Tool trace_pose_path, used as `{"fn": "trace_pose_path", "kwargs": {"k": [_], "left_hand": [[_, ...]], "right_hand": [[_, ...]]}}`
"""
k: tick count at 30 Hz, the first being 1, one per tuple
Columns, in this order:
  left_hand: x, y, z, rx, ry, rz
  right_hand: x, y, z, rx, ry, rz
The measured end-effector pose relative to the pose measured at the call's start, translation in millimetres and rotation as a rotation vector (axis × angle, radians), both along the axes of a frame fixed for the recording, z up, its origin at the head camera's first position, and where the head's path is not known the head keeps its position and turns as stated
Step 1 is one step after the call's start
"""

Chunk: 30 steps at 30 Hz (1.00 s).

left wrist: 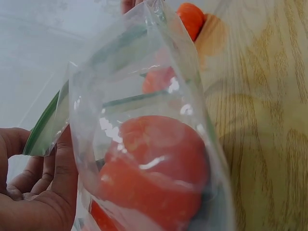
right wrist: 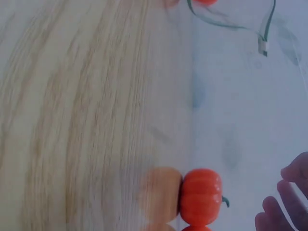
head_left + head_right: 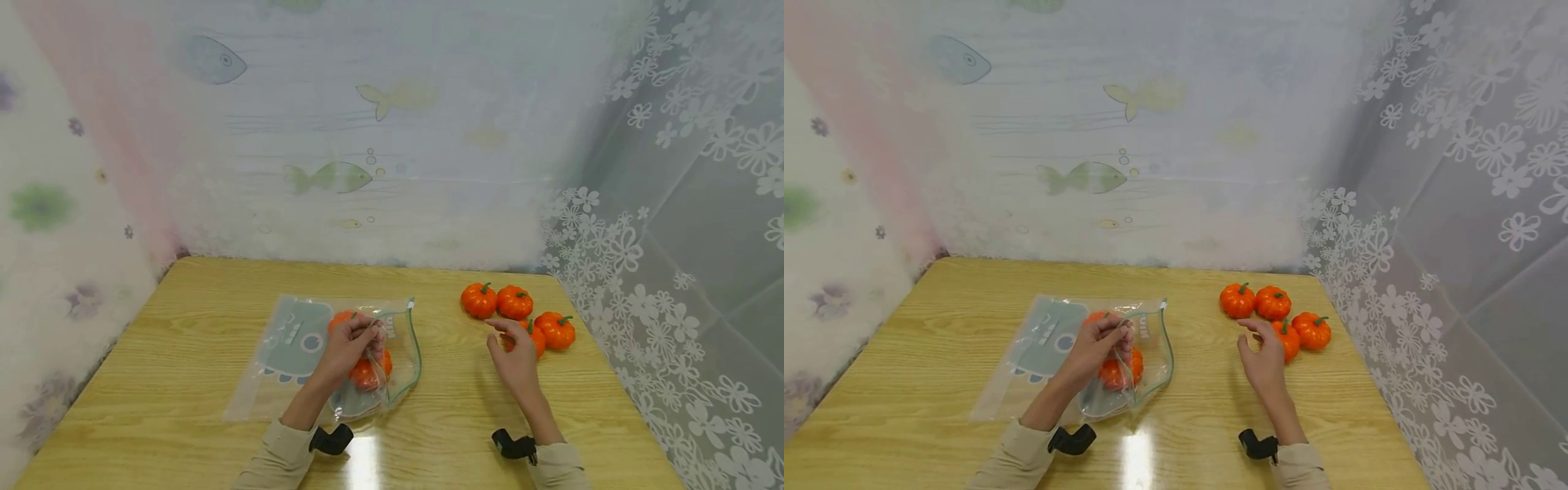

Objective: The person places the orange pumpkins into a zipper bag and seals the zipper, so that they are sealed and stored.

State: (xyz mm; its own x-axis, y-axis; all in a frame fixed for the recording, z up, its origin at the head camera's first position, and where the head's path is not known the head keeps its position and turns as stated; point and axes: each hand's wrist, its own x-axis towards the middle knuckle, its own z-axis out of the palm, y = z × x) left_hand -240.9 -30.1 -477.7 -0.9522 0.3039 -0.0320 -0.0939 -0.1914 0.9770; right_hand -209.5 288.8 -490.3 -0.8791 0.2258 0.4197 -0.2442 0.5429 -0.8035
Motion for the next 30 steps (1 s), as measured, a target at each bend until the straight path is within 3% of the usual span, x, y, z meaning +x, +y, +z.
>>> {"fn": "trace_pose_path", "kwargs": {"k": [6,9,13,17,21,25,30], "left_hand": [[1.1,1.1,2.2,-0.010,0.003,0.005],[1.3,1.6,2.6,-0.014,0.007,0.004],[2.0,2.2,4.1,-0.019,0.003,0.001],[3.0,1.9,5.1,-0.011,-0.005,0.008],[4.1,1.0,5.5,-0.003,-0.006,0.010],[5.0,0.5,6.5,0.009,-0.007,0.007],[4.5,0.6,6.8,0.011,-0.004,0.010]], "right_hand": [[-0.9,21,0.5,0.090,0.037,-0.114],[-0.4,32,-0.6,0.117,-0.006,-0.178],[3.0,45,-1.6,0.167,-0.200,-0.236],[6.6,55,-2.5,0.202,-0.418,-0.229],[7.1,60,-5.0,0.183,-0.534,-0.211],[5.2,65,-7.8,0.151,-0.539,-0.201],[2.3,70,-11.1,0.048,-0.458,-0.196]]}}
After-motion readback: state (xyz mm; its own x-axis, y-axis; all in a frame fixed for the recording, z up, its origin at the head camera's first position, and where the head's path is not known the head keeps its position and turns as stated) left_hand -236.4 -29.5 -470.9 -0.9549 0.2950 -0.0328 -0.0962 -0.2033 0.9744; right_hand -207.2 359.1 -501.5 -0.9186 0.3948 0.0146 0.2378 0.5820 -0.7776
